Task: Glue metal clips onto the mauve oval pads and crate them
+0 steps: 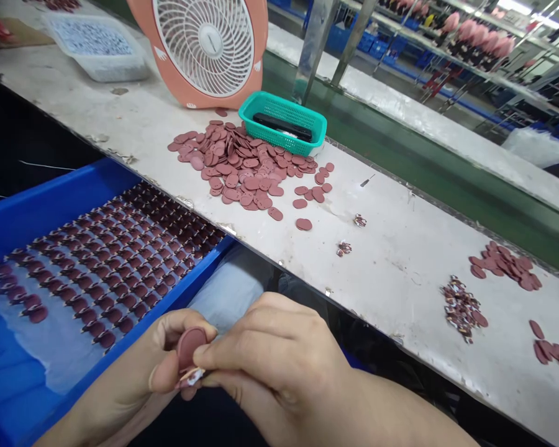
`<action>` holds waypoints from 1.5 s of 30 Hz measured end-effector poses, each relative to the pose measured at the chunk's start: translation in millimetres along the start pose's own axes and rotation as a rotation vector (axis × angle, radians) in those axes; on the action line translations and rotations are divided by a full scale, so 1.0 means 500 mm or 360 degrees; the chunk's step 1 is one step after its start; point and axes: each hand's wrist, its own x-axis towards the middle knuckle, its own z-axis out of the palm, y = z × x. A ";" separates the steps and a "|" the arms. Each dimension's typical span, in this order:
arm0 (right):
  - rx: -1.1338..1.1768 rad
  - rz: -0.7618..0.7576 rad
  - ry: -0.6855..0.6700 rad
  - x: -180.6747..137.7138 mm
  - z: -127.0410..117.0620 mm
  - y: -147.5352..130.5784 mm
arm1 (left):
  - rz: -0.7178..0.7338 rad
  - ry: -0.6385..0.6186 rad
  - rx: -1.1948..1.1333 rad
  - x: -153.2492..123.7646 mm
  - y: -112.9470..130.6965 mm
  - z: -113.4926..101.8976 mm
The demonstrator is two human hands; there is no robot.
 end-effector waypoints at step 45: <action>0.0077 0.0197 -0.0065 0.031 0.003 0.041 | 0.0035 0.0001 -0.0105 0.032 -0.008 -0.030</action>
